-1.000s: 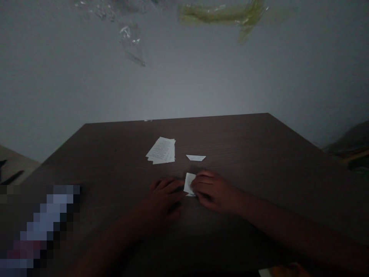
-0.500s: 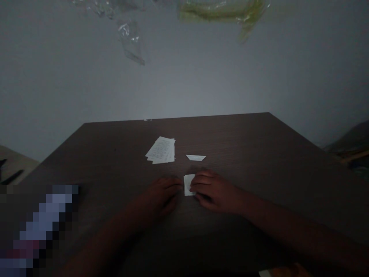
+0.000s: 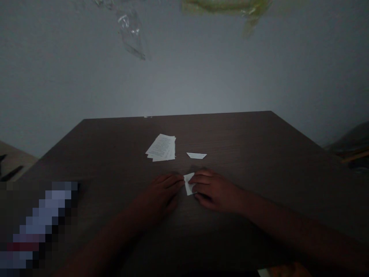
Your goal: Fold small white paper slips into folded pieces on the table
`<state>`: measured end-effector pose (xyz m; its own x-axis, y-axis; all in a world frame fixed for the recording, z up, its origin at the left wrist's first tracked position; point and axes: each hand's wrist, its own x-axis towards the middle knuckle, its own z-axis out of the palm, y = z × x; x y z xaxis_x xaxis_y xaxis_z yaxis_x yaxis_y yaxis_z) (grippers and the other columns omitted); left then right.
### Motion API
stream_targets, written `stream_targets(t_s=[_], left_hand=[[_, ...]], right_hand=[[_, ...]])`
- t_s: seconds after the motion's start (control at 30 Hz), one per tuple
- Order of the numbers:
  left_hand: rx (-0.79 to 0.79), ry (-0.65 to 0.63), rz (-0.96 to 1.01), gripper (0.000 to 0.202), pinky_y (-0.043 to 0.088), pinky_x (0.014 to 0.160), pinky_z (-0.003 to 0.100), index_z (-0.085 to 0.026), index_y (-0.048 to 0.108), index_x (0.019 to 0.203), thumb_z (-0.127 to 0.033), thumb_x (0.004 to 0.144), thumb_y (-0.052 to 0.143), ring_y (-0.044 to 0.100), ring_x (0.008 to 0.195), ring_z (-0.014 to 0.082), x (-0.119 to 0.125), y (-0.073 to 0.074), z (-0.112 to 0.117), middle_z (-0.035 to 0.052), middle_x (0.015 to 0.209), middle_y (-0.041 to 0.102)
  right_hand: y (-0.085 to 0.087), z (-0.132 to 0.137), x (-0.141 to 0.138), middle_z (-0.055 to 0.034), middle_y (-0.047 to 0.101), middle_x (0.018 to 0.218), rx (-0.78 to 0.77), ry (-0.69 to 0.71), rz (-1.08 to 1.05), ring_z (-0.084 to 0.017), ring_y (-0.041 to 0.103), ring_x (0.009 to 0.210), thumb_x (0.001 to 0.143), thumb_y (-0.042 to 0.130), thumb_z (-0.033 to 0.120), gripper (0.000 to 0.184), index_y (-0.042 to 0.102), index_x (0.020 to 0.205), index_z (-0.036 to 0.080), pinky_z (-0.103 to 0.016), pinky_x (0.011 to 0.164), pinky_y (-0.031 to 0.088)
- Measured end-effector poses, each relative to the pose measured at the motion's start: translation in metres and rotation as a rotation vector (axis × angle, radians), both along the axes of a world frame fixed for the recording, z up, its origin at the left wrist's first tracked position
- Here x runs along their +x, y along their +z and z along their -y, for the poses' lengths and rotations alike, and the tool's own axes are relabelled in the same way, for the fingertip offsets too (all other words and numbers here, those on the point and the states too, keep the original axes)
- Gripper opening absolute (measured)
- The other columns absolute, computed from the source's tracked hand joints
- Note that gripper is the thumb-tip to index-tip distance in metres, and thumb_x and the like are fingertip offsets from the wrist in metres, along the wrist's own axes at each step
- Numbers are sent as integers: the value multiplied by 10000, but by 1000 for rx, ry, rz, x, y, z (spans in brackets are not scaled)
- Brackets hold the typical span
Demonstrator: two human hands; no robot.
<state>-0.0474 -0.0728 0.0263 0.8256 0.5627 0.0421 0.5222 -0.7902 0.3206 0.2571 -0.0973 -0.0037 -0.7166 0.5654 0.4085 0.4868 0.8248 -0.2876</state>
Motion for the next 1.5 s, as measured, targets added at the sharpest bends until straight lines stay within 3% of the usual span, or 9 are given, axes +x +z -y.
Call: stream_targets(t_s=[0.3,0.4,0.57,0.87,1.17,1.5], left_hand=[[85,31,-37,705,592,1342,573,-229,689,1663,-61,978,695,703,1581,383,3,-7,4,124,1732,728],[101,53,-3,629,605,1326,544,-269,718,1635,-102,1028,706,726,1549,365,7,-5,5,102,1686,764],[61,89,-22,476,606,1315,589,-214,738,1592,-187,1117,738,732,1533,372,14,-1,4,145,1631,788],[54,155,15,467,618,1296,560,-265,770,1550,-198,1089,791,763,1495,360,15,-6,6,122,1606,812],[-6,190,9,476,597,1307,598,-232,767,1543,-174,1071,803,738,1517,370,18,-4,5,143,1606,801],[13,-70,-5,452,564,1348,646,-329,830,1502,-158,1087,785,635,1619,396,2,1,2,79,1657,764]], right_hand=[[5,0,-1,-98,895,1307,44,3,38,-286,764,1326,1148,733,185,139,844,1224,220,-512,1255,591],[5,-1,-2,-87,902,1255,77,36,30,-251,789,1206,1171,714,199,143,855,1162,223,-477,1215,603],[2,-1,-3,-80,897,1268,49,48,73,-254,783,1183,1132,777,198,103,865,1169,236,-466,1124,616],[-1,1,-2,-78,884,1251,49,45,27,-254,764,1174,1138,768,198,117,875,1166,236,-461,1123,614],[3,3,-3,-91,882,1281,11,23,41,-274,763,1203,1119,792,210,105,878,1177,230,-472,1117,620],[16,6,-3,-82,876,1364,-45,26,117,-296,742,1296,1113,801,212,198,872,1296,232,-478,1154,600]])
